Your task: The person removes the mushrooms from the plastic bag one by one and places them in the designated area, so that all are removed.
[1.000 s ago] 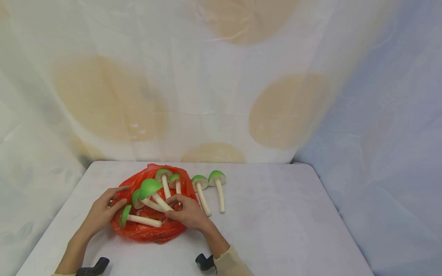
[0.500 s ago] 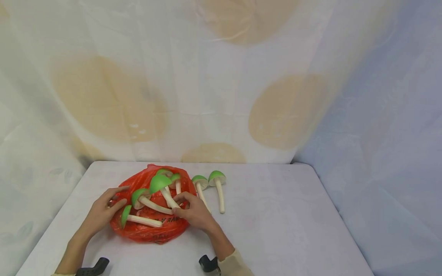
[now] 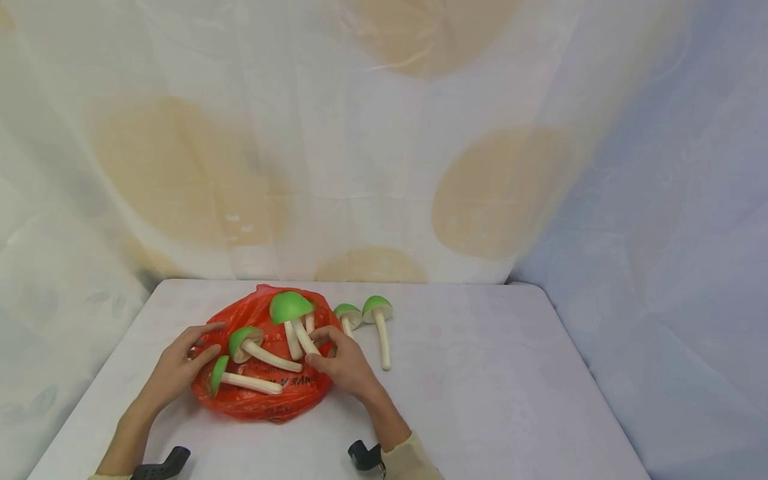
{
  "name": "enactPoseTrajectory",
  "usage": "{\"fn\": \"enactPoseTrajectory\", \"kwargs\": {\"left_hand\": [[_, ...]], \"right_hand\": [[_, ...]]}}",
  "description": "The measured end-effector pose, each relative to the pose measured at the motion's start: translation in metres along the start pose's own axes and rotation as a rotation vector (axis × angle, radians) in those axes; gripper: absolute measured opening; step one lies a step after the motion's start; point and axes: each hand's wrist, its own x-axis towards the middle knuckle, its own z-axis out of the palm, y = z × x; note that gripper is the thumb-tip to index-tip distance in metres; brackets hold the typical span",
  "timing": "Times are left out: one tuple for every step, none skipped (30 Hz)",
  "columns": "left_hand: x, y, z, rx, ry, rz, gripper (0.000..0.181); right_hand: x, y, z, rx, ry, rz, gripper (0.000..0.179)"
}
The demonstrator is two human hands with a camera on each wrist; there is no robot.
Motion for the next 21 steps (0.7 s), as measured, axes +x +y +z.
{"fn": "enactPoseTrajectory", "kwargs": {"left_hand": [[0.000,0.000,0.000,0.001,-0.001,-0.001,0.046],[0.000,0.000,0.000,0.001,-0.001,-0.002,0.046],[0.000,0.000,0.000,-0.001,-0.002,-0.002,0.046],[0.000,0.000,0.000,-0.004,-0.002,-0.003,0.047],[0.000,0.000,0.000,-0.007,-0.003,-0.003,0.047],[0.000,0.000,0.000,-0.011,-0.003,-0.004,0.047],[0.000,0.000,0.000,-0.014,-0.003,-0.005,0.047],[0.000,0.000,0.000,-0.017,-0.003,-0.005,0.047],[0.000,0.000,0.000,-0.019,-0.004,-0.005,0.047],[0.000,0.000,0.000,-0.020,-0.004,-0.006,0.046],[0.000,0.000,0.000,-0.019,-0.003,-0.006,0.046],[0.000,0.000,0.000,-0.016,-0.003,-0.006,0.046],[0.000,0.000,0.000,-0.013,-0.003,-0.007,0.046],[0.000,0.000,0.000,-0.010,-0.003,-0.007,0.046],[0.000,0.000,0.000,-0.007,-0.002,-0.008,0.046],[0.000,0.000,0.000,-0.006,-0.003,-0.008,0.046],[0.000,0.000,0.000,-0.005,-0.002,-0.009,0.046],[0.000,0.000,0.000,-0.004,-0.003,-0.010,0.046],[0.000,0.000,0.000,-0.006,-0.003,-0.011,0.046],[0.000,0.000,0.000,-0.008,-0.003,-0.012,0.046],[0.000,0.000,0.000,-0.010,-0.003,-0.013,0.046]], "right_hand": [[0.000,0.000,-0.001,0.004,0.006,-0.003,0.029],[0.000,0.000,-0.001,0.007,0.011,-0.006,0.029],[0.000,0.001,-0.002,0.012,0.017,-0.011,0.029],[0.000,0.001,-0.003,0.016,0.022,-0.012,0.028],[0.000,0.001,-0.003,0.024,0.027,-0.014,0.028],[0.000,0.002,-0.004,0.031,0.030,-0.016,0.028],[0.000,0.002,-0.005,0.041,0.032,-0.017,0.028],[0.000,0.003,-0.006,0.051,0.034,-0.016,0.029],[0.000,0.004,-0.007,0.060,0.037,-0.018,0.029],[-0.001,0.004,-0.008,0.074,0.038,-0.016,0.029],[-0.001,0.005,-0.010,0.091,0.039,-0.018,0.029],[-0.001,0.006,-0.011,0.102,0.042,-0.018,0.030],[-0.001,0.006,-0.013,0.115,0.046,-0.017,0.030],[-0.001,0.007,-0.015,0.125,0.051,-0.016,0.030],[-0.002,0.007,-0.017,0.133,0.056,-0.011,0.030],[-0.002,0.007,-0.020,0.139,0.061,-0.005,0.030],[-0.002,0.007,-0.022,0.139,0.070,-0.001,0.030],[-0.003,0.006,-0.024,0.137,0.076,0.004,0.030],[-0.003,0.005,-0.026,0.132,0.082,0.009,0.030],[-0.004,0.003,-0.028,0.128,0.088,0.013,0.031],[-0.006,-0.002,-0.030,0.125,0.094,0.014,0.031]]}}
